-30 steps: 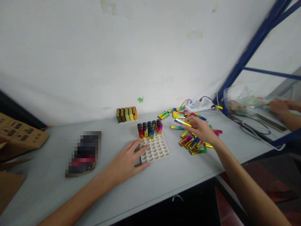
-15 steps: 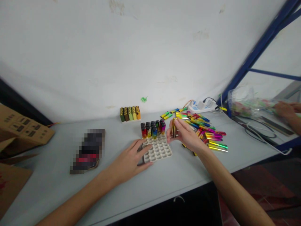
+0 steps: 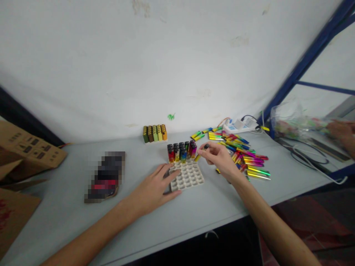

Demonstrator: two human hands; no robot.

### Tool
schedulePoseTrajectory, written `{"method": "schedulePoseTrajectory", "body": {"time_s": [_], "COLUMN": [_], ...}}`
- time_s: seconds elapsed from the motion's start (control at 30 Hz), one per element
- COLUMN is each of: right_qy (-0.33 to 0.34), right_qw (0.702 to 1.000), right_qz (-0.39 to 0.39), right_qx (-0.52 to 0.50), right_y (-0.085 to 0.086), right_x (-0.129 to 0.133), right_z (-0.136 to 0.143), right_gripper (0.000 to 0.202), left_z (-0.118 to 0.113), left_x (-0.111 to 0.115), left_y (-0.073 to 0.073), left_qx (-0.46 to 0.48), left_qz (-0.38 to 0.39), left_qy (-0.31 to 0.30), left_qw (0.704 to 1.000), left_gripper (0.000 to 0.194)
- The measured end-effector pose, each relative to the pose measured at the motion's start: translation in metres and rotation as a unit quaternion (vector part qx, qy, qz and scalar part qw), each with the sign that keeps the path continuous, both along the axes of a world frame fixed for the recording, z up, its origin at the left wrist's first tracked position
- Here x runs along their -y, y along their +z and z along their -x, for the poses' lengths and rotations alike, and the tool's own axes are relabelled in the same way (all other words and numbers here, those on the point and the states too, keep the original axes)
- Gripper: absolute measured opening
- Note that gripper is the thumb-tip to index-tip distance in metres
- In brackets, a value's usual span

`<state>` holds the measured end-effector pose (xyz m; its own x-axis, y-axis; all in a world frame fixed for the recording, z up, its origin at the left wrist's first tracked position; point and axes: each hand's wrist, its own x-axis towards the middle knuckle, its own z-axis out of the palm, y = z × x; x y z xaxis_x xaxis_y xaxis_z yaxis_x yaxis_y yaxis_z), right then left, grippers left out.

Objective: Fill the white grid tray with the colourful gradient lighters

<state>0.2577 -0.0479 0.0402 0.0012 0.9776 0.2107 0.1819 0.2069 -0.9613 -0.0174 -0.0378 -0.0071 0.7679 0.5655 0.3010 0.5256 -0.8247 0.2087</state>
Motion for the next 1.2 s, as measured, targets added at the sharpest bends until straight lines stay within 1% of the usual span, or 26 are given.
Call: {"method": "schedulePoseTrajectory", "body": {"time_s": [0.1, 0.17, 0.27, 0.33, 0.37, 0.43, 0.5, 0.57, 0.67, 0.8, 0.93, 1.03, 1.13, 1.2], "right_qy": [0.007, 0.030, 0.105, 0.132, 0.127, 0.087, 0.028, -0.015, -0.052, -0.085, -0.088, -0.070, -0.013, 0.036], "right_qw": [0.999, 0.998, 0.994, 0.990, 0.990, 0.995, 0.999, 0.997, 0.991, 0.983, 0.982, 0.985, 0.990, 0.984], "right_qz": [-0.021, -0.027, 0.012, 0.041, 0.046, 0.040, 0.023, 0.020, 0.038, 0.026, 0.021, 0.007, -0.025, -0.064], "right_qx": [0.040, 0.056, 0.005, -0.035, -0.043, -0.028, 0.018, 0.069, 0.117, 0.163, 0.166, 0.159, 0.139, 0.160], "right_y": [-0.001, -0.001, -0.001, -0.002, -0.003, -0.006, -0.011, -0.016, -0.022, -0.027, -0.031, -0.030, -0.022, -0.012], "right_x": [0.001, 0.004, 0.009, 0.010, 0.010, 0.007, 0.003, 0.000, -0.003, -0.003, -0.004, -0.002, 0.003, 0.006], "right_z": [0.003, 0.007, 0.015, 0.020, 0.023, 0.027, 0.031, 0.034, 0.036, 0.035, 0.034, 0.033, 0.030, 0.027], "right_gripper": [0.052, 0.050, 0.041, 0.040, 0.040, 0.044, 0.052, 0.057, 0.050, 0.037, 0.038, 0.039, 0.033, 0.031], "left_z": [0.000, 0.000, 0.000, 0.000, 0.000, 0.000, -0.001, -0.001, -0.001, -0.001, -0.001, -0.001, -0.001, -0.002], "left_x": [0.000, 0.000, 0.000, 0.000, 0.001, 0.001, 0.001, 0.001, 0.001, 0.001, 0.000, 0.000, 0.001, 0.002], "left_y": [0.000, 0.001, 0.002, 0.002, 0.002, 0.002, 0.002, 0.002, 0.002, 0.002, 0.002, 0.002, 0.003, 0.003], "left_qx": [0.003, 0.006, 0.006, 0.010, 0.013, 0.017, 0.014, 0.010, 0.008, 0.011, 0.020, 0.019, 0.020, 0.023], "left_qz": [-0.002, -0.001, -0.002, -0.004, -0.005, -0.005, -0.003, -0.003, 0.001, -0.002, -0.003, -0.002, 0.001, 0.000], "left_qy": [-0.001, -0.003, -0.004, -0.004, -0.003, -0.003, -0.001, -0.002, -0.005, -0.007, -0.008, -0.006, -0.007, -0.006], "left_qw": [1.000, 1.000, 1.000, 1.000, 1.000, 1.000, 1.000, 1.000, 1.000, 1.000, 1.000, 1.000, 1.000, 1.000], "left_gripper": [0.052, 0.052, 0.051, 0.050, 0.050, 0.051, 0.051, 0.052, 0.052, 0.051, 0.051, 0.051, 0.050, 0.050]}}
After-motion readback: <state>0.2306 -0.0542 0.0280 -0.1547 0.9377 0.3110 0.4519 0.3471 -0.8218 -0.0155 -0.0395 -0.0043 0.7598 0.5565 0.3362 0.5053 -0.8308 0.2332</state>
